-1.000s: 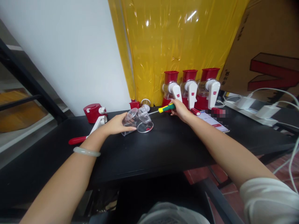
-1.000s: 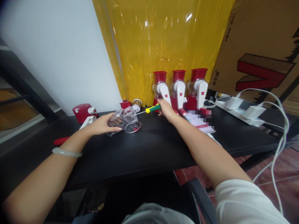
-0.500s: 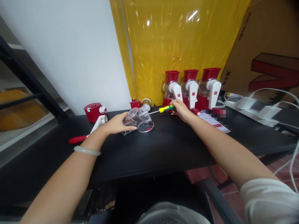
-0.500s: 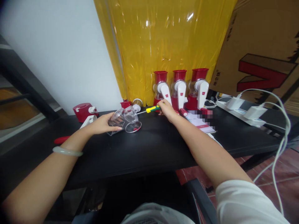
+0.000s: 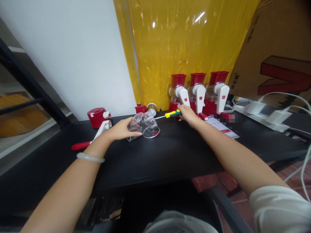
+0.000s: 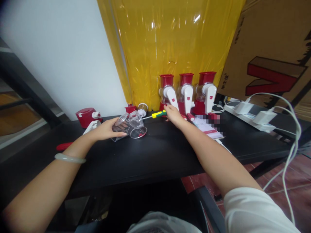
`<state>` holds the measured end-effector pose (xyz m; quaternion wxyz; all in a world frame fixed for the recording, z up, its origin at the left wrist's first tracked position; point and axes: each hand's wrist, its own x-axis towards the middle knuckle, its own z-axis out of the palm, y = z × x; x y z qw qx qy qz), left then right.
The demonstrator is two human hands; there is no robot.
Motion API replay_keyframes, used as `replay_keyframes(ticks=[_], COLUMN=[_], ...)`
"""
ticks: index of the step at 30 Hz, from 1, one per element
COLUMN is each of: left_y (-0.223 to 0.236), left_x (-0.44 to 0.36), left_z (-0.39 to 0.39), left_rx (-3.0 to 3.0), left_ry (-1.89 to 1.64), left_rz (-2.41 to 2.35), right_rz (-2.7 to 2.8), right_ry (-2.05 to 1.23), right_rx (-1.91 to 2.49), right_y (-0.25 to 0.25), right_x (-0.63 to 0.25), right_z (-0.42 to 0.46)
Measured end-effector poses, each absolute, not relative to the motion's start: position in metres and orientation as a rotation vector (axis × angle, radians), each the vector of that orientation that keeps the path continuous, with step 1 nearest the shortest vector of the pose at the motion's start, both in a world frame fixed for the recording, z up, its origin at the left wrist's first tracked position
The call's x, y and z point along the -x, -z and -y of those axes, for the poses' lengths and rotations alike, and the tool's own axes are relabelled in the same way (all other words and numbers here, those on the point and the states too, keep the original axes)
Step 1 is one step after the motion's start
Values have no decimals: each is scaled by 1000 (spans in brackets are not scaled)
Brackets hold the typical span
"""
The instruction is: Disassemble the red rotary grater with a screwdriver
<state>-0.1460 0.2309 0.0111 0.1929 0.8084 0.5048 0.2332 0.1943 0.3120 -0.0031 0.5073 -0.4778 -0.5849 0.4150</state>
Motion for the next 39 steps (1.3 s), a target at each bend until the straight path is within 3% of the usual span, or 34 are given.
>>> replay_keyframes(ticks=[17,31,39], left_y=[-11,-13,-13], left_x=[145,143,144], left_z=[-229,-228,-229], left_rx=[-2275,-2260,-2255], left_ry=[-673,-656,-649], left_rz=[-1391,-1403,-1429], right_rz=[1272,1382,1298], right_ry=[-1151,-999,-1080], right_rx=[1061,1137,1083], right_y=[1,2,2], right_x=[-190,-191,-189], right_z=[-310,-309,-309])
